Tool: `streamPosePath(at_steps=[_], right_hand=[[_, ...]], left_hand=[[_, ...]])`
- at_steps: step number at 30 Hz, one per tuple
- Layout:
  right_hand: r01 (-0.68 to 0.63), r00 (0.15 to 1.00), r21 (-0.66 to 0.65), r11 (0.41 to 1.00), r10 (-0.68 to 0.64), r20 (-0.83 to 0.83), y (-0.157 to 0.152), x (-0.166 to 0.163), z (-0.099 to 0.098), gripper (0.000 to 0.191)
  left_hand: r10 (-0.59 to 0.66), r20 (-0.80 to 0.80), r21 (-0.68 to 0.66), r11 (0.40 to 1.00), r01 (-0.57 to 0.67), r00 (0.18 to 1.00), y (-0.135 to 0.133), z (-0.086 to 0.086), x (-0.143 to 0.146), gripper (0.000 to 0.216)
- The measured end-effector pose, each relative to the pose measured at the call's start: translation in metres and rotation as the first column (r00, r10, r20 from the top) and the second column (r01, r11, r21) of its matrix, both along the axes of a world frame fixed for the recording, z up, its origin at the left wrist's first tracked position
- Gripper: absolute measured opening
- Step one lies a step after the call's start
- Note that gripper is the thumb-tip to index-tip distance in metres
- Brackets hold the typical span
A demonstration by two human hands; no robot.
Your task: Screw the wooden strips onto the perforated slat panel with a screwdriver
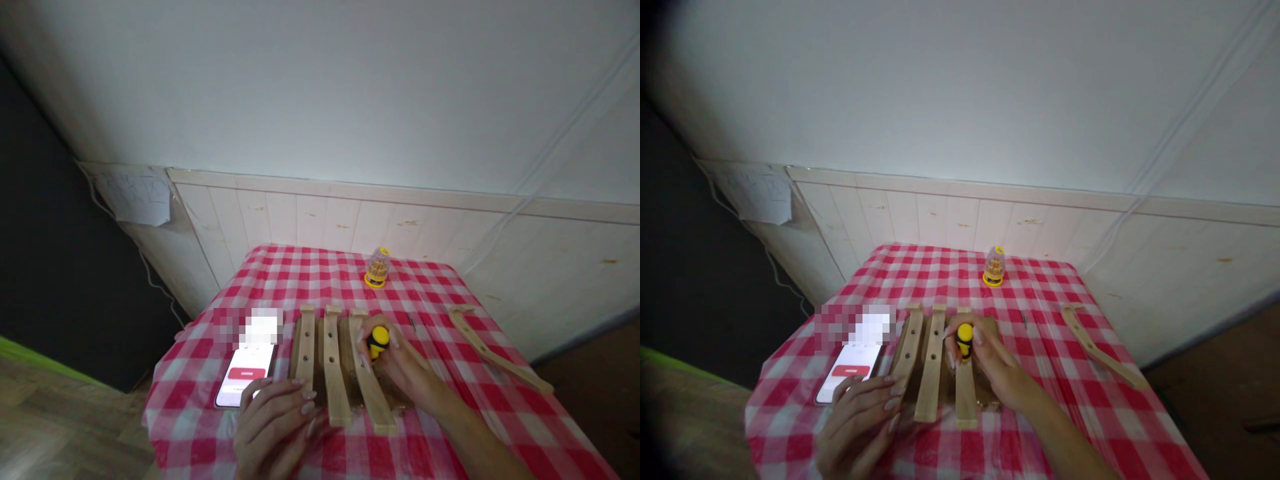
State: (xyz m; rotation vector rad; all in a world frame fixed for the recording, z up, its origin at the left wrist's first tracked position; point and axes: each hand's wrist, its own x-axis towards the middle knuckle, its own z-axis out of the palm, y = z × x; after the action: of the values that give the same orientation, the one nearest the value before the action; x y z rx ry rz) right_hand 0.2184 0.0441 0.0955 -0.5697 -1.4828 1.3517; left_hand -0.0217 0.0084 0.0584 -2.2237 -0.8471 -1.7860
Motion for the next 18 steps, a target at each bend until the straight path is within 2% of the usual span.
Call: streamPosePath(at_steps=[4,8,18], right_hand=[[0.064,0.985,0.151,0.986,-0.087,0.147,-0.003,0.009,0.002,0.035],[0.076,0.977,0.244,0.967,-0.121,0.174,-0.002,0.009,0.011,0.032],[0.057,0.994,0.215,0.975,-0.076,0.084,0.0,0.004,0.017,0.023]], left_hand=[[0.004,0.009,-0.002,1.0,-0.004,1.0,-0.001,-0.003,0.0,0.021],[0.026,-0.017,0.016,1.0,-0.025,1.0,-0.001,-0.003,0.0,0.022],[0.014,-0.011,0.016,1.0,-0.014,1.0,0.0,-0.004,-0.001,0.021]])
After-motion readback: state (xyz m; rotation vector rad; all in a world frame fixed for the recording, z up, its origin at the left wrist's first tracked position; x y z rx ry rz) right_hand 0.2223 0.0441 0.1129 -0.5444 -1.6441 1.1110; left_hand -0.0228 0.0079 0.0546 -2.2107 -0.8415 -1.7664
